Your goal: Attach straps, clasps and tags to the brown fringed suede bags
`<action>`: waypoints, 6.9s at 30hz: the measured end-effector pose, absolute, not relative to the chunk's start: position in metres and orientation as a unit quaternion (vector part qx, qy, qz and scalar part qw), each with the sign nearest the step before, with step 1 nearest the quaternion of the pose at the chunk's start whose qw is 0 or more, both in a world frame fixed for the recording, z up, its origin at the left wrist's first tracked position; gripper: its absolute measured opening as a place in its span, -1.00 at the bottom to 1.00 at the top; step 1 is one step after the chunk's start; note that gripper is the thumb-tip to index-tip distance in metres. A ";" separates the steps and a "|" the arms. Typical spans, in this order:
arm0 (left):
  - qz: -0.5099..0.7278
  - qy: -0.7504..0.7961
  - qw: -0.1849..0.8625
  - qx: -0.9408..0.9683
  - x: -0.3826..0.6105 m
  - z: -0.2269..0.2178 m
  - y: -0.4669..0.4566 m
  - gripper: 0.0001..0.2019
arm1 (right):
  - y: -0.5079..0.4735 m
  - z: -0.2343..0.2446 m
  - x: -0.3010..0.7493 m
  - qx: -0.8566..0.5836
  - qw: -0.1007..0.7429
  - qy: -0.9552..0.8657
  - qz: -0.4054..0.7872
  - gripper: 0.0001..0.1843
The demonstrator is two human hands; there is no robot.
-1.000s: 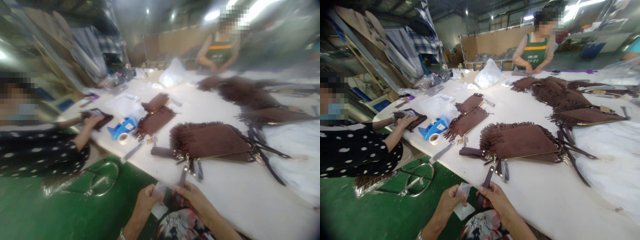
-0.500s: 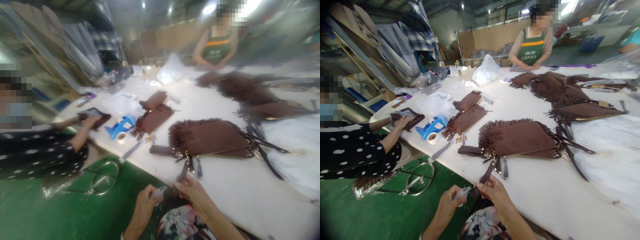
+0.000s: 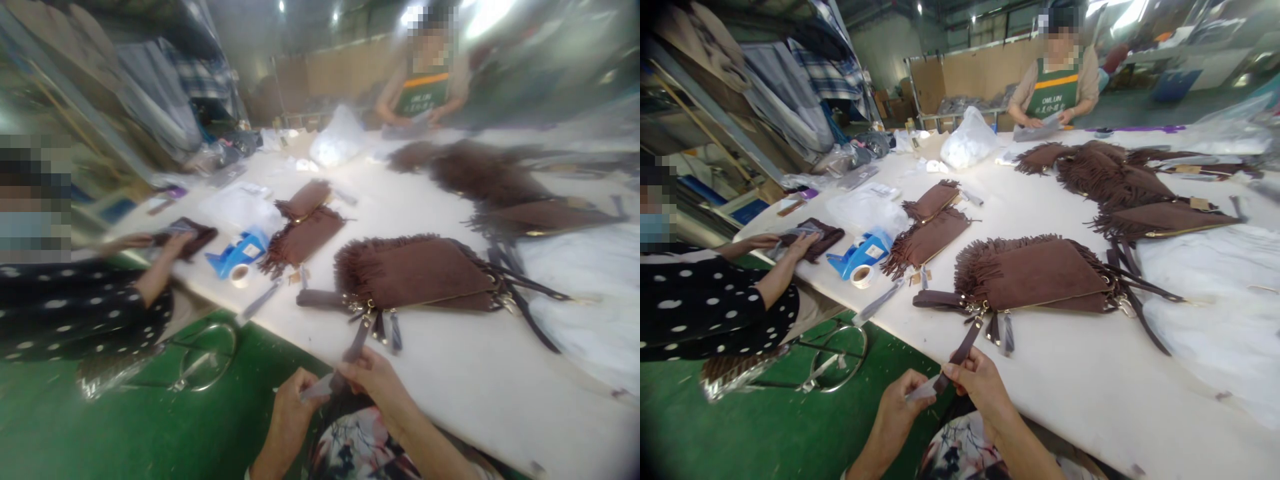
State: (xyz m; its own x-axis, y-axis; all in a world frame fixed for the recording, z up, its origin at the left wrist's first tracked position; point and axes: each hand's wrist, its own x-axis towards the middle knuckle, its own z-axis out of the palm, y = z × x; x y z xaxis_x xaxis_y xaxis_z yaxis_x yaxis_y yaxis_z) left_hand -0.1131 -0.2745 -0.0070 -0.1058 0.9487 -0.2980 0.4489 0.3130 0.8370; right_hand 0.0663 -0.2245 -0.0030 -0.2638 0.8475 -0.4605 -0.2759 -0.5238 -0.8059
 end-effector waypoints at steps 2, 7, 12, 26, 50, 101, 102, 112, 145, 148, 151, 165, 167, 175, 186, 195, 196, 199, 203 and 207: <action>0.278 0.687 0.408 0.533 -0.113 -0.008 -0.276 -0.84 | -0.223 -0.006 0.066 -0.480 0.385 -0.314 0.723 -0.57; 0.263 0.681 0.354 0.584 -0.112 -0.011 -0.281 -0.90 | -0.222 -0.009 0.063 -0.513 0.408 -0.303 0.692 -0.58; 0.274 0.685 0.379 0.559 -0.108 -0.014 -0.282 -0.85 | -0.226 -0.008 0.059 -0.526 0.410 -0.275 0.692 -0.58; 0.269 0.691 0.415 0.527 -0.093 -0.019 -0.285 -0.80 | -0.226 -0.008 0.061 -0.489 0.405 -0.231 0.737 -0.57; 0.199 0.580 0.025 0.790 -0.090 -0.020 -0.288 -0.88 | -0.233 -0.006 0.068 -0.517 0.336 -0.215 0.757 -0.51; 0.274 0.659 0.456 0.532 -0.065 -0.013 -0.291 -0.56 | -0.226 -0.019 0.070 -0.523 0.432 -0.269 0.684 -0.61; 0.301 0.629 0.503 0.511 -0.064 -0.010 -0.289 -0.43 | -0.225 -0.020 0.071 -0.526 0.437 -0.276 0.675 -0.63; 0.336 0.584 0.579 0.458 -0.069 -0.001 -0.271 -0.72 | -0.225 -0.017 0.070 -0.518 0.448 -0.277 0.674 -0.62; 0.225 0.639 0.513 0.526 -0.105 -0.013 -0.238 -0.72 | -0.168 -0.014 0.130 -0.606 0.143 -0.757 0.196 -0.58; 0.224 0.644 0.503 0.532 -0.099 -0.015 -0.232 -0.76 | -0.167 -0.016 0.133 -0.592 0.148 -0.763 0.215 -0.59; 0.216 0.647 0.496 0.538 -0.093 -0.018 -0.227 -0.79 | -0.165 -0.010 0.136 -0.588 0.121 -0.772 0.209 -0.57; 0.165 0.657 0.400 0.618 -0.087 0.016 -0.201 -0.79 | -0.141 0.018 0.124 -0.537 -0.006 -0.835 0.121 -0.79; 0.170 0.658 0.406 0.611 -0.082 0.017 -0.197 -0.80 | -0.138 0.019 0.127 -0.518 0.010 -0.844 0.139 -0.80; 0.248 0.612 0.517 0.544 -0.045 -0.004 -0.174 -0.82 | -0.130 0.026 0.135 -0.427 0.045 -0.887 0.169 -0.84; 0.339 0.578 0.604 0.431 -0.025 -0.009 -0.152 -0.71 | -0.139 0.004 0.144 -0.473 0.150 -0.843 0.209 -0.70; 0.317 0.513 0.720 0.342 -0.044 0.008 -0.154 -0.51 | -0.132 0.006 0.154 -0.470 0.140 -0.867 0.085 -0.72; 0.309 0.508 0.732 0.332 -0.046 0.008 -0.154 -0.52 | -0.131 0.004 0.154 -0.467 0.137 -0.870 0.078 -0.77; 0.310 0.498 0.743 0.322 -0.045 0.006 -0.154 -0.55 | -0.128 -0.003 0.153 -0.467 0.146 -0.869 0.074 -0.87; 0.336 0.493 0.727 0.340 -0.037 0.003 -0.152 -0.57 | -0.124 -0.009 0.152 -0.465 0.175 -0.863 0.089 -0.91; 0.312 0.504 0.693 0.411 -0.034 0.001 -0.149 -0.53 | -0.119 -0.010 0.153 -0.465 0.204 -0.854 0.116 -0.91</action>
